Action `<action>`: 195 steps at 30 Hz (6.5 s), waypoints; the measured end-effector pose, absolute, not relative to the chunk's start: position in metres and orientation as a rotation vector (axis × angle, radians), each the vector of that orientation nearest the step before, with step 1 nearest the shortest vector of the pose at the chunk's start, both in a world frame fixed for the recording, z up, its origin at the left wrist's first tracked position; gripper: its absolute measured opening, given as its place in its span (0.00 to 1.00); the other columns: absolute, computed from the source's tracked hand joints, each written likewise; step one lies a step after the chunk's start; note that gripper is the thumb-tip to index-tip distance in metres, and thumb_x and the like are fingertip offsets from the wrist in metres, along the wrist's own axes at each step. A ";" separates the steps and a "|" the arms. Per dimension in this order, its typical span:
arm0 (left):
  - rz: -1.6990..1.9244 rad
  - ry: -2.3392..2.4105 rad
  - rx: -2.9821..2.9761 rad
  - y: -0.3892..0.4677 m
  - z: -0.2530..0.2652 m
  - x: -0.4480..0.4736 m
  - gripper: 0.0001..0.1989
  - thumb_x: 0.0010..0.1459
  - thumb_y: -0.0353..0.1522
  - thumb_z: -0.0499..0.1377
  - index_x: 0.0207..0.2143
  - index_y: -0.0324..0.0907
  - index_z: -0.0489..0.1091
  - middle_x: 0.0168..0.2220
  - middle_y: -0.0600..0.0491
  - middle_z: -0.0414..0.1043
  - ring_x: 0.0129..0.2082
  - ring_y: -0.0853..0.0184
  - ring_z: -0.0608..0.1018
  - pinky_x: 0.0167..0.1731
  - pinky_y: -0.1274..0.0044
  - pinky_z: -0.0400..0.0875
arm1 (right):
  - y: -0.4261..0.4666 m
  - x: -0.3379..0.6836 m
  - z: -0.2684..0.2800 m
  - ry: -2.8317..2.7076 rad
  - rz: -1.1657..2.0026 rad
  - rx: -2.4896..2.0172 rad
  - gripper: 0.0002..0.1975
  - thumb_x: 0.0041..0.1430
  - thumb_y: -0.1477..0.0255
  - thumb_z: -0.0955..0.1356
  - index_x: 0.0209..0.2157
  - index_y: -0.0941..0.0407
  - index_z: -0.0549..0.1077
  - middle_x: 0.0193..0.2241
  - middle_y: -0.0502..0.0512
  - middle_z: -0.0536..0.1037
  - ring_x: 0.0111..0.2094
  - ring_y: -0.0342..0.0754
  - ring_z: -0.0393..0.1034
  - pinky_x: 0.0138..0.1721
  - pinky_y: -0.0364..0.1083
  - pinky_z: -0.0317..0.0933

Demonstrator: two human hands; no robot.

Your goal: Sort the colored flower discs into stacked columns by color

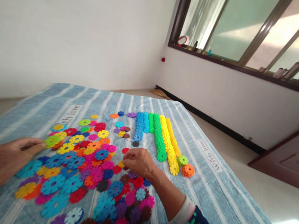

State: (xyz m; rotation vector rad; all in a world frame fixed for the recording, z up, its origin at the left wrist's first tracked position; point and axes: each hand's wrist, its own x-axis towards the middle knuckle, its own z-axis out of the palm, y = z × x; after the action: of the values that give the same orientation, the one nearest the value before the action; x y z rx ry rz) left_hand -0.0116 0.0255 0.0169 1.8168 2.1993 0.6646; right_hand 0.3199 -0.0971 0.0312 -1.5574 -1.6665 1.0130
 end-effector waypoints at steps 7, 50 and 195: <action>0.680 2.193 1.830 0.021 0.021 -0.011 0.16 0.49 0.43 0.55 0.35 0.45 0.75 0.32 0.55 0.78 0.30 0.63 0.75 0.28 0.77 0.66 | -0.093 0.347 0.040 -1.607 0.841 -1.536 0.05 0.51 0.72 0.66 0.27 0.58 0.74 0.13 0.43 0.66 0.15 0.38 0.61 0.17 0.36 0.51; 0.960 2.019 1.861 0.015 -0.007 -0.015 0.14 0.49 0.40 0.54 0.32 0.43 0.75 0.30 0.53 0.78 0.32 0.64 0.78 0.32 0.78 0.68 | -0.118 0.339 0.044 -2.272 0.390 -1.688 0.13 0.62 0.68 0.61 0.32 0.52 0.76 0.24 0.49 0.77 0.26 0.43 0.70 0.27 0.40 0.53; 0.592 0.894 2.956 -0.112 0.002 0.125 0.12 0.60 0.27 0.48 0.43 0.42 0.67 0.38 0.47 0.72 0.40 0.64 0.75 0.40 0.73 0.72 | -0.104 0.298 -0.028 -1.885 0.077 -1.295 0.20 0.62 0.66 0.62 0.17 0.56 0.65 0.17 0.50 0.68 0.21 0.42 0.61 0.25 0.42 0.51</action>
State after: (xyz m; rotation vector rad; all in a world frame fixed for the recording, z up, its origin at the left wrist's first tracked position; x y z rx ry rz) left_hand 0.1248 -0.1121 0.0024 2.9559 0.8938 0.5923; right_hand 0.2984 -0.1040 -0.0281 -1.2949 -1.8846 0.0771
